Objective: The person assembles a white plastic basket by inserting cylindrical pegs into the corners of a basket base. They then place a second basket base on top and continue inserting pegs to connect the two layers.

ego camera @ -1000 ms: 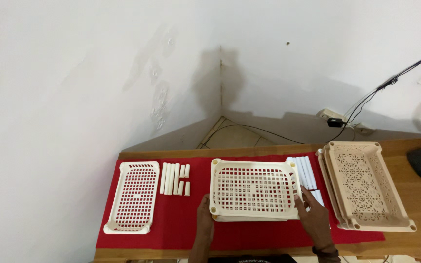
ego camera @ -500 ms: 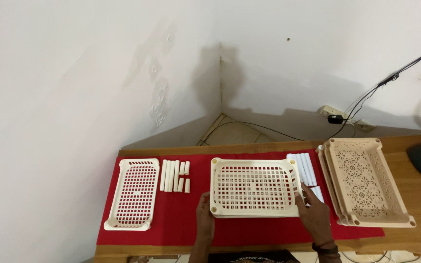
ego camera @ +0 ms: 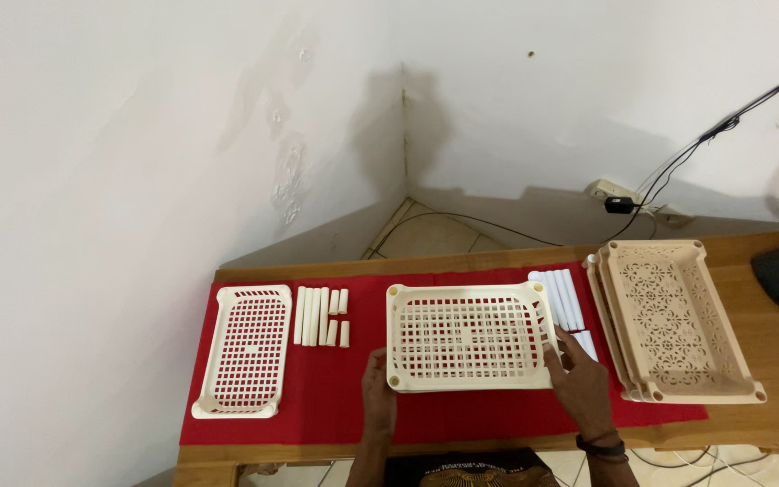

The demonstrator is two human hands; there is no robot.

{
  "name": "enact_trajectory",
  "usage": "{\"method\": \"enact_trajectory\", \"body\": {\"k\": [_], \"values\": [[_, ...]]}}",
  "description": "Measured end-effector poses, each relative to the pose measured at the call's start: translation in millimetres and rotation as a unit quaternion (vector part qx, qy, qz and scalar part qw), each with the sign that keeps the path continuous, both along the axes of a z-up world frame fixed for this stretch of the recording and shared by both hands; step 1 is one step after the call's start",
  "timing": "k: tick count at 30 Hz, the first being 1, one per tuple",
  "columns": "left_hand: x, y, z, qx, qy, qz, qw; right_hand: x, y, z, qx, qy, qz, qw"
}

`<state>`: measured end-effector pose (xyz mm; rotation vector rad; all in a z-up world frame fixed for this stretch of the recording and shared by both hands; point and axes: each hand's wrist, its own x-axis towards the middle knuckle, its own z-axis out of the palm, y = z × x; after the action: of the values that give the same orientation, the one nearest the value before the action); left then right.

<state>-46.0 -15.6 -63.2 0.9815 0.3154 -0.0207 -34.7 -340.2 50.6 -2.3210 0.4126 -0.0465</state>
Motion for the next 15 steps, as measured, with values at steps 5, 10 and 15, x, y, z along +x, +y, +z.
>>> {"method": "enact_trajectory", "body": {"k": [5, 10, 15], "values": [[1.3, 1.7, 2.4, -0.002, 0.012, -0.007, 1.0, 0.2, 1.6, 9.8, -0.073, 0.057, -0.004, 0.996], [0.3, 1.6, 5.1, 0.027, 0.024, -0.012, 0.999, 0.7, 2.8, 18.5, -0.103, 0.068, 0.007, 0.992], [-0.9, 7.0, 12.5, 0.103, -0.028, -0.011, 0.994, -1.3, 1.0, 20.4, -0.101, 0.001, 0.026, 0.994]]}}
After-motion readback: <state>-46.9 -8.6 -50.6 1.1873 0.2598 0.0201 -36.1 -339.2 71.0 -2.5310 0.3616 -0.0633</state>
